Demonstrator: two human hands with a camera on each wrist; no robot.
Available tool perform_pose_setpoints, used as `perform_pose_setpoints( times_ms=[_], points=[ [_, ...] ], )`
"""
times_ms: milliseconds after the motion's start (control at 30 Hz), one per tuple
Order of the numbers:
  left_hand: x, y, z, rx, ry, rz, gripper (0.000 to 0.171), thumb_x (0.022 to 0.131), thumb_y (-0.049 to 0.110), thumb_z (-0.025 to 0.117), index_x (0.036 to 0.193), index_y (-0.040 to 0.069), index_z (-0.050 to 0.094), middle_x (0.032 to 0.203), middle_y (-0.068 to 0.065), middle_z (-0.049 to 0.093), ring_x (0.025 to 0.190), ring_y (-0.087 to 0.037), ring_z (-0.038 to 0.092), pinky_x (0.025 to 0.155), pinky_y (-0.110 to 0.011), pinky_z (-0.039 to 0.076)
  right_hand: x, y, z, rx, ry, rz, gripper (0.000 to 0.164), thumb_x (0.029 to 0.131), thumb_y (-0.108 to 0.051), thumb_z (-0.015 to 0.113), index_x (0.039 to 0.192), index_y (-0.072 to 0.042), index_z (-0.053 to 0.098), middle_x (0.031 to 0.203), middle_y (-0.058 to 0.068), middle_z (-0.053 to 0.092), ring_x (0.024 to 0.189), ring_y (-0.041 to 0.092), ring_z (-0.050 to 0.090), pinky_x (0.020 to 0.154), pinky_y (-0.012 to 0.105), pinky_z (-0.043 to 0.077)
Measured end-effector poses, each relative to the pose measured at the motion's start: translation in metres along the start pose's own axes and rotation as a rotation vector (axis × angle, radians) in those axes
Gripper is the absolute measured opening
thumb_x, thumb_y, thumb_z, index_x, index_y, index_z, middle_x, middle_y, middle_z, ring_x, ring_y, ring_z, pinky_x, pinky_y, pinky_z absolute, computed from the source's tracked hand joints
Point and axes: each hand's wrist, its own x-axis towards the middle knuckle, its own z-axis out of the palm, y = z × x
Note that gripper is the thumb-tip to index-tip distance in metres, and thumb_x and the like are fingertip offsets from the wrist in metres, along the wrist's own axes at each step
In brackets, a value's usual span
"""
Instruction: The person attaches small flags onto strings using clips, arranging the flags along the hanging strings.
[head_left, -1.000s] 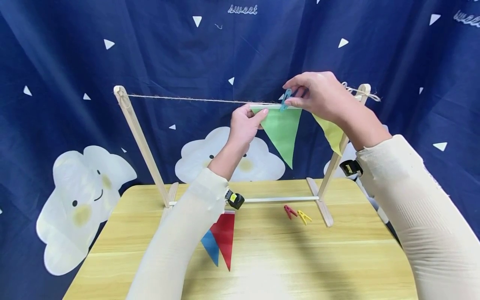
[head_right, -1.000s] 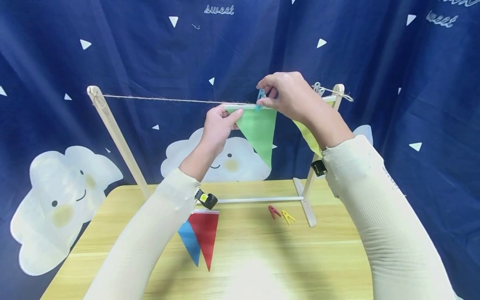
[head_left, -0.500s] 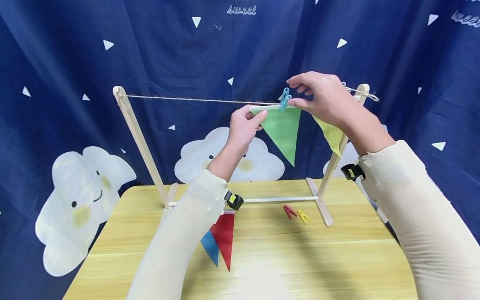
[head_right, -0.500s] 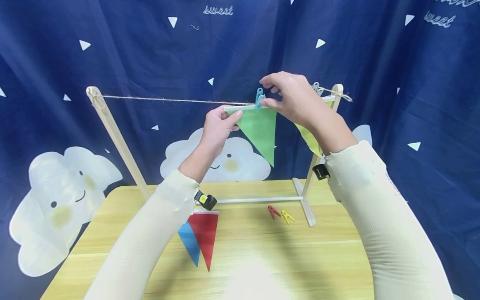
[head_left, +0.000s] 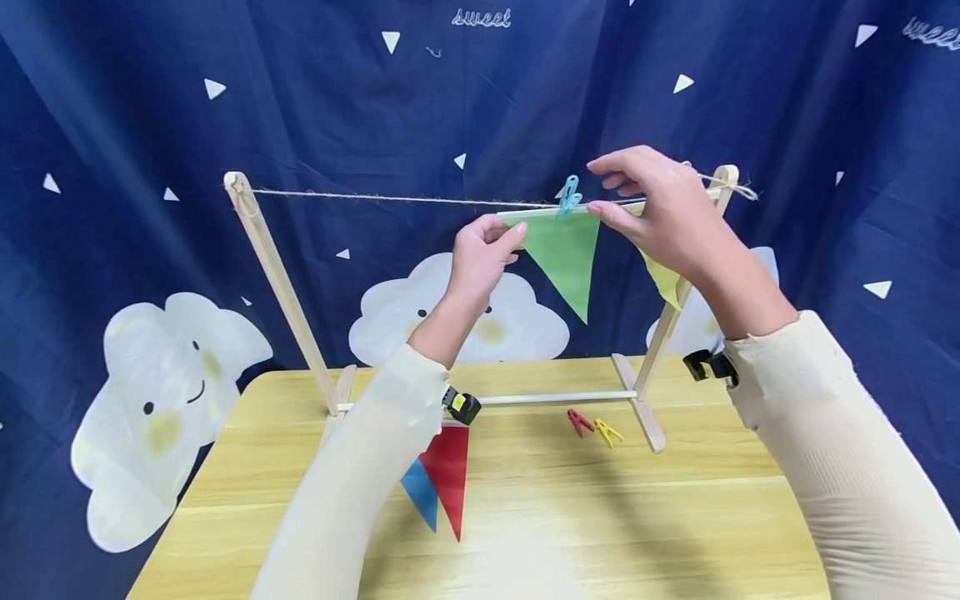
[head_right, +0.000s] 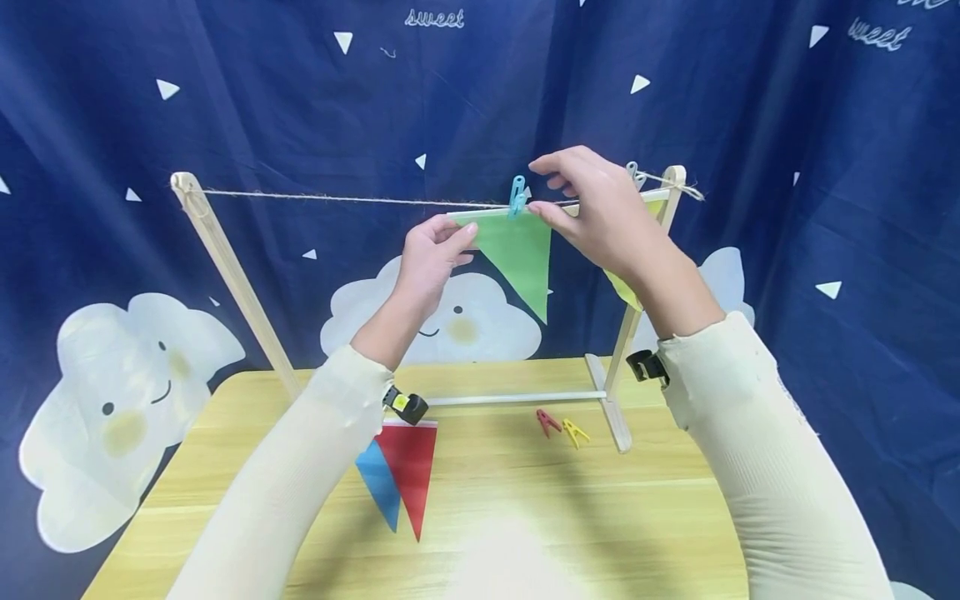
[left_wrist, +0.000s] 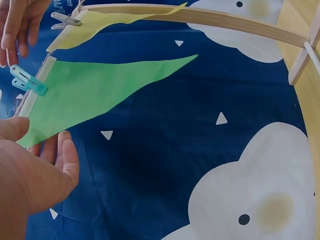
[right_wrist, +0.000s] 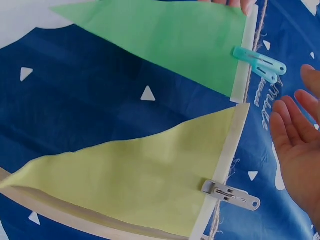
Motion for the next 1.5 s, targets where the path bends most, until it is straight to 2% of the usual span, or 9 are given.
perform_pose_setpoints(
  times_ms=[167, 300, 400, 500, 633, 700, 867, 1067, 1500],
  points=[
    [-0.003, -0.005, -0.006, -0.004, 0.003, -0.01, 0.026, 0.099, 0.013, 0.07, 0.118, -0.003, 0.067, 0.108, -0.013, 0.073, 0.103, -0.034, 0.072, 0.08, -0.025, 0.057, -0.012, 0.002, 0.006, 0.061, 0.062, -0.008, 0.039, 0.096, -0.013, 0.074, 0.133, -0.005, 0.065, 0.13, 0.014, 0.067, 0.111, 0.03, 0.068, 0.102, 0.045, 0.055],
    [-0.007, -0.01, -0.012, -0.01, 0.008, -0.02, 0.03, 0.099, 0.014, 0.07, 0.124, -0.003, 0.067, 0.118, -0.02, 0.072, 0.1, -0.028, 0.073, 0.082, -0.027, 0.057, -0.022, 0.004, 0.012, 0.1, 0.112, -0.029, 0.038, 0.094, -0.009, 0.076, 0.131, -0.005, 0.066, 0.126, 0.012, 0.069, 0.111, 0.025, 0.068, 0.101, 0.02, 0.052],
    [-0.012, -0.014, -0.016, -0.011, 0.008, -0.036, 0.031, 0.099, 0.015, 0.07, 0.125, -0.002, 0.067, 0.121, -0.022, 0.071, 0.093, -0.018, 0.073, 0.088, -0.033, 0.058, -0.031, 0.006, 0.017, 0.165, 0.151, -0.03, 0.039, 0.093, -0.005, 0.076, 0.13, -0.004, 0.066, 0.127, 0.011, 0.068, 0.113, 0.022, 0.066, 0.099, 0.01, 0.048],
    [-0.017, -0.016, -0.02, -0.01, 0.003, -0.038, 0.033, 0.099, 0.016, 0.07, 0.125, -0.002, 0.067, 0.122, -0.022, 0.071, 0.095, -0.015, 0.073, 0.093, -0.036, 0.058, -0.041, 0.006, 0.022, 0.233, 0.177, -0.01, 0.04, 0.092, -0.002, 0.076, 0.131, -0.003, 0.066, 0.131, 0.009, 0.067, 0.116, 0.018, 0.064, 0.102, 0.015, 0.049],
    [-0.025, -0.017, -0.024, -0.009, -0.003, -0.023, 0.031, 0.098, 0.016, 0.071, 0.124, 0.0, 0.068, 0.122, -0.02, 0.072, 0.104, -0.023, 0.074, 0.091, -0.029, 0.058, -0.052, 0.006, 0.028, 0.295, 0.185, 0.022, 0.042, 0.092, 0.0, 0.075, 0.133, -0.002, 0.064, 0.137, 0.009, 0.064, 0.123, 0.012, 0.059, 0.106, 0.019, 0.048],
    [-0.029, -0.017, -0.027, -0.003, -0.012, -0.01, 0.03, 0.098, 0.016, 0.071, 0.124, 0.001, 0.068, 0.123, -0.019, 0.072, 0.105, -0.023, 0.074, 0.089, -0.025, 0.058, -0.057, 0.006, 0.03, 0.32, 0.184, 0.033, 0.044, 0.092, 0.001, 0.075, 0.134, -0.002, 0.063, 0.138, 0.01, 0.063, 0.125, 0.007, 0.057, 0.108, 0.019, 0.047],
    [-0.039, -0.018, -0.035, 0.079, -0.054, 0.049, 0.03, 0.098, 0.013, 0.072, 0.125, 0.001, 0.068, 0.127, -0.015, 0.072, 0.11, -0.018, 0.07, 0.094, -0.023, 0.055, -0.07, 0.007, 0.037, 0.355, 0.19, 0.026, 0.046, 0.091, 0.005, 0.074, 0.135, 0.001, 0.062, 0.14, 0.012, 0.062, 0.127, -0.002, 0.054, 0.109, 0.017, 0.045],
    [-0.049, -0.023, -0.045, 0.166, -0.099, 0.108, 0.032, 0.098, 0.016, 0.072, 0.127, 0.003, 0.068, 0.127, -0.012, 0.072, 0.114, -0.022, 0.068, 0.096, -0.021, 0.054, -0.082, 0.008, 0.045, 0.408, 0.199, 0.023, 0.047, 0.089, 0.01, 0.073, 0.134, 0.003, 0.061, 0.14, 0.013, 0.062, 0.131, 0.001, 0.054, 0.11, 0.018, 0.045],
    [-0.072, -0.039, -0.064, 0.249, -0.166, 0.11, 0.039, 0.099, 0.018, 0.069, 0.136, 0.005, 0.063, 0.135, -0.013, 0.067, 0.118, -0.027, 0.067, 0.103, -0.034, 0.054, -0.112, 0.012, 0.068, 0.478, 0.207, 0.038, 0.05, 0.087, 0.016, 0.071, 0.134, 0.005, 0.06, 0.141, 0.018, 0.061, 0.129, 0.004, 0.056, 0.11, 0.017, 0.045]
  ],
)
